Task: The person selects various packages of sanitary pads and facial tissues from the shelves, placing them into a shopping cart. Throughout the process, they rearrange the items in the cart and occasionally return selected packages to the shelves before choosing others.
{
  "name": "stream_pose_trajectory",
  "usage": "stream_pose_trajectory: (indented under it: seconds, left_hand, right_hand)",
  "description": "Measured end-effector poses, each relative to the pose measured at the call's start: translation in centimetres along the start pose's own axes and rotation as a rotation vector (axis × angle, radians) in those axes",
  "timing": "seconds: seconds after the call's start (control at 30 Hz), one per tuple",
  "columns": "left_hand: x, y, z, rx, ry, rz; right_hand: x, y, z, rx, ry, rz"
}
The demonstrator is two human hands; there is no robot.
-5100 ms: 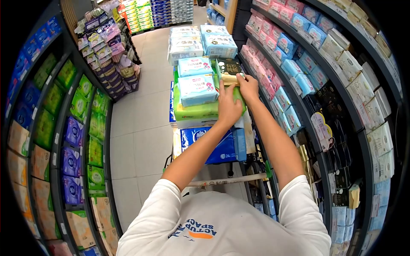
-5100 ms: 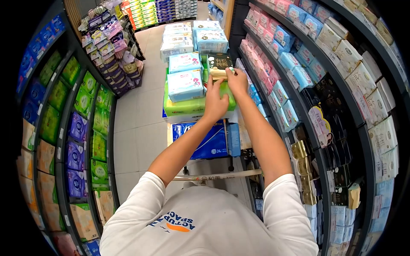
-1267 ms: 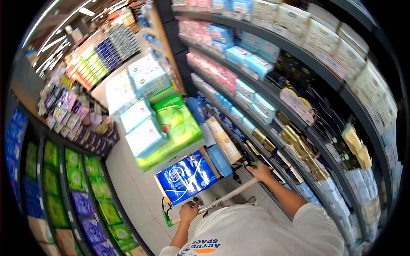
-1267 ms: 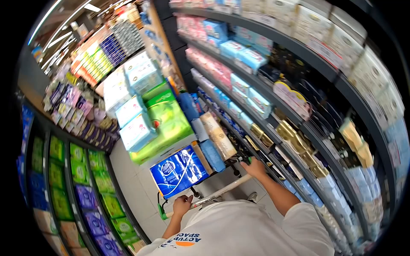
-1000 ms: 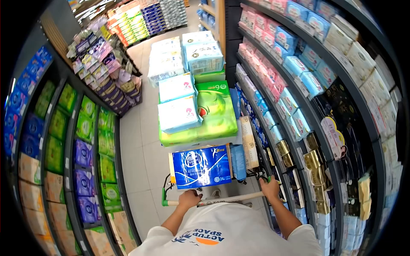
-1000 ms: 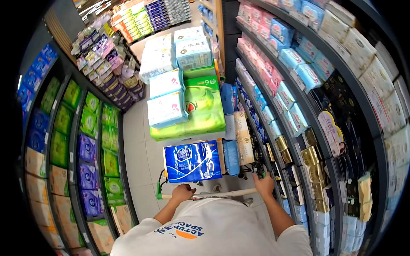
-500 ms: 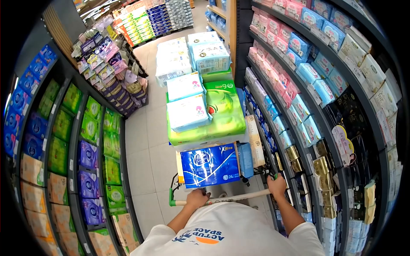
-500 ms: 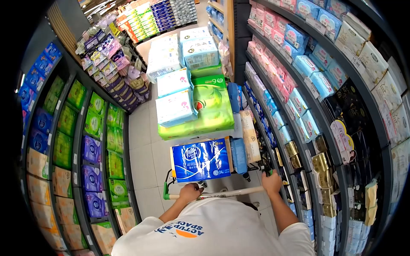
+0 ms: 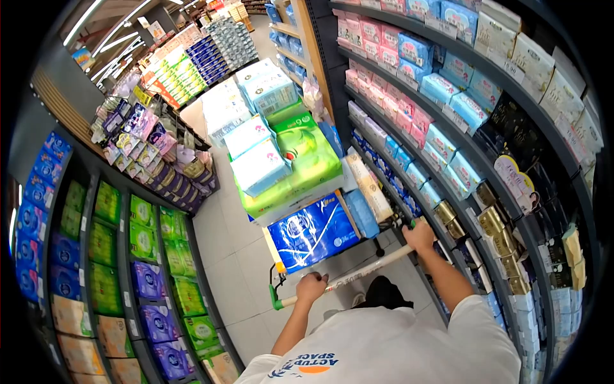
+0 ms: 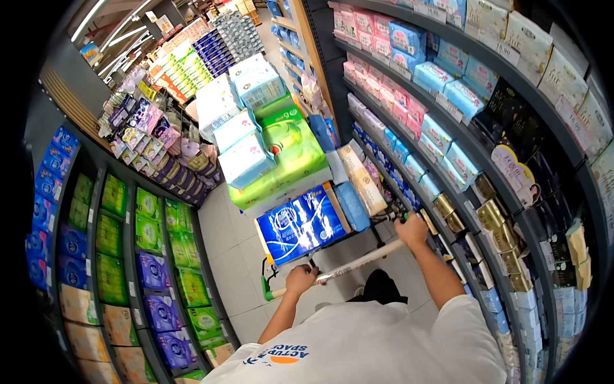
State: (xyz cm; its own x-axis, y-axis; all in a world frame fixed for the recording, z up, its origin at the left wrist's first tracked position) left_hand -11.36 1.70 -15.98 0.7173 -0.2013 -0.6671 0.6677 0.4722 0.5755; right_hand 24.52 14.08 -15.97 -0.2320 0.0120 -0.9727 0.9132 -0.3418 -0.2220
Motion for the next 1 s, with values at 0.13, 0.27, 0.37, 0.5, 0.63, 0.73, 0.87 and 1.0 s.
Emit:
stream_pose_trajectory:
  seconds: [0.13,0.27,0.37,0.5,0.63,0.73,0.87,1.0]
  left_hand:
    - [-0.9,1.0,-2.1,-0.052,0.009,-0.037]
    - [-1.8,2.0,-4.6,-0.070,0.031,-0.038]
    - [-2.7,2.1,-6.4,-0.074,0.057,-0.017]
    - [-3.5,2.7,-9.3,-0.089,0.054,-0.051]
    - [-5.0,3.3,-11.4,-0.140,0.075,-0.063]
    - [-5.8,3.6,-13.2,-0.148,0.104,-0.057]
    - [-7.0,3.7,-14.8,-0.151,0.156,-0.042]
    - [-8.1,4.0,-16.5,-0.179,0.202,-0.033]
  right_hand:
    - [-0.4,-2.0,-2.9,-0.028,-0.035,-0.003]
    - [0.5,-3.8,-5.7,-0.052,0.018,-0.064]
    - [0.3,-5.7,-7.8,-0.059,-0.009,-0.049]
    - [0.5,-8.0,-10.7,-0.052,-0.024,-0.046]
    - [0.9,-10.4,-13.4,-0.086,-0.112,-0.037]
    - [1.2,-11.8,-15.3,-0.119,-0.151,-0.070]
    - [1.3,-14.1,-17.3,-0.160,-0.186,-0.048]
    - [1.5,-16.0,-19.2,-0.181,-0.242,-0.051]
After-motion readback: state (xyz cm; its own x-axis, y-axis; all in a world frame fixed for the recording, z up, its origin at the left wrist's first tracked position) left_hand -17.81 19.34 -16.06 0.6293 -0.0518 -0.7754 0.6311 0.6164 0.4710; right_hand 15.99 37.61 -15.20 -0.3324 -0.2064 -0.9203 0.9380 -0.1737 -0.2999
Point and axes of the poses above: each hand's wrist, its own z-axis away from the middle knuckle, its own x-axis out of the palm, y = z × x, the point moved 3 cm from there along -z, towards the middle knuckle, and after that the axes turned 14 degrees about z, right-handed, at the moved point
